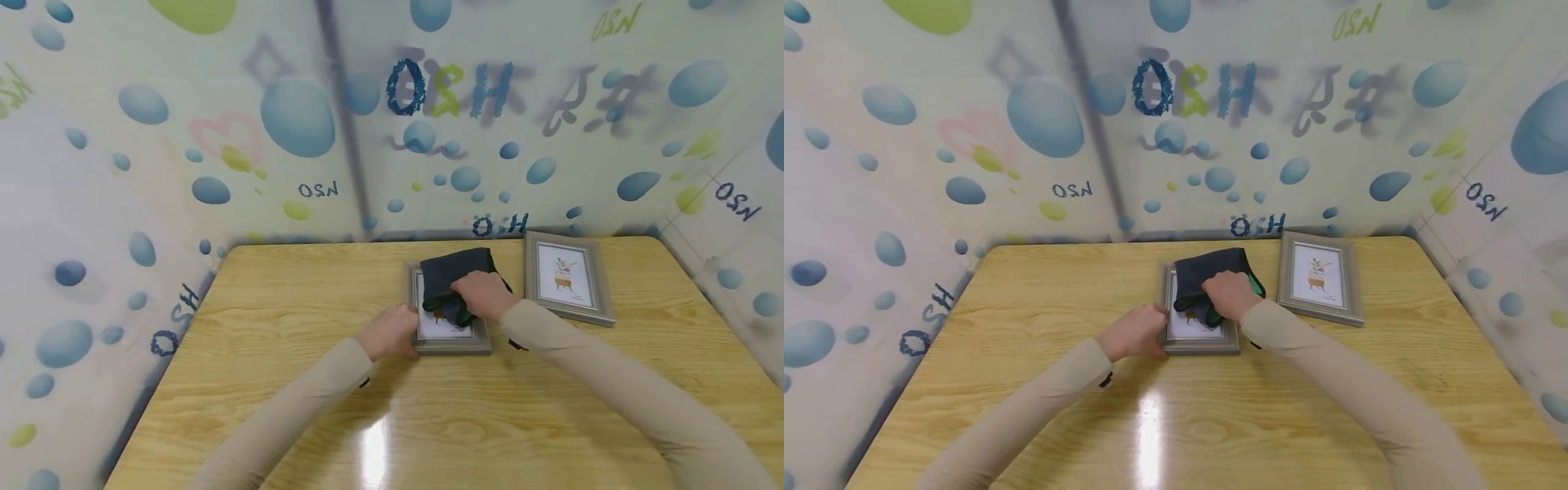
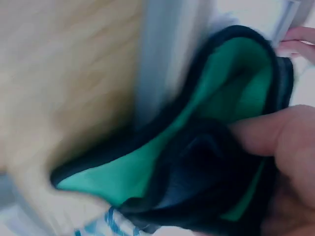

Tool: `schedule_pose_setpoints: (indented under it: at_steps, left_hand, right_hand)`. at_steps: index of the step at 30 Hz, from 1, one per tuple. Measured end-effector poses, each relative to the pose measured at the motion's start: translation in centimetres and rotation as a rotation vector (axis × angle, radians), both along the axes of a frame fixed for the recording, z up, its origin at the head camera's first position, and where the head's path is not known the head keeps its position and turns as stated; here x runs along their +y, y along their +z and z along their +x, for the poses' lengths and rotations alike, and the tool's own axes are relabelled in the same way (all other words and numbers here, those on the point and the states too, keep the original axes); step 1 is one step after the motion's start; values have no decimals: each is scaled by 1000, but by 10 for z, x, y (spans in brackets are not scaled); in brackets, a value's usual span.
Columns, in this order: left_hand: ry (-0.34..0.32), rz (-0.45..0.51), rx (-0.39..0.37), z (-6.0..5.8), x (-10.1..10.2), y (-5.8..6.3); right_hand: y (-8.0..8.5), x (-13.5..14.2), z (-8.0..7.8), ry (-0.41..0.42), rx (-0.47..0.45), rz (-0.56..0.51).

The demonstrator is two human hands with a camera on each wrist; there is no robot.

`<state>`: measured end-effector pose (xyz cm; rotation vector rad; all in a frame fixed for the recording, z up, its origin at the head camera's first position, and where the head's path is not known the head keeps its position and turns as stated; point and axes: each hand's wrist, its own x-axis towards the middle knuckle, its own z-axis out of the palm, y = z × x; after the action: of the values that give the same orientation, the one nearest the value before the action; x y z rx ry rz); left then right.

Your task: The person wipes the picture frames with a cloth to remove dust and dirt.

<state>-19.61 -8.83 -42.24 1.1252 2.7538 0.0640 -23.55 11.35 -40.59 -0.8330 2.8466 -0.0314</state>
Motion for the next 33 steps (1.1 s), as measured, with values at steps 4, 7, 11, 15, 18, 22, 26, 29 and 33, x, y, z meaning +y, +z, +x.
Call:
schedule_pose_setpoints:
  at_steps: [4,7,11,15,18,22,26,29,33]
  left_hand:
    - [-9,-11,5,0,-2,0]
    - [-21,-25,14,-1,-4,0]
    - [-16,-31,-9,-1,-6,0]
    - [-11,-24,-38,-1,-8,0]
    - [-12,-30,-39,-1,-7,0]
    - [-6,-17,-44,0,-6,0]
    - [-13,8,-49,0,-4,-1]
    - [-20,9,-28,-1,-2,-1]
    - [-20,21,-4,-1,-2,-2]
  right_hand:
    - [2,-4,3,-23,-49,-84]
    - [0,-12,3,-22,-96,-176]
    - [-4,-23,2,26,-216,-359]
    - [-8,-26,2,95,-309,-479]
    - [-10,-24,4,150,-301,-453]
    - [-10,-20,7,204,-230,-340]
    - [-7,-12,11,213,-131,-177]
    - [-6,-4,14,231,-40,-42]
    - [-7,9,16,288,117,100]
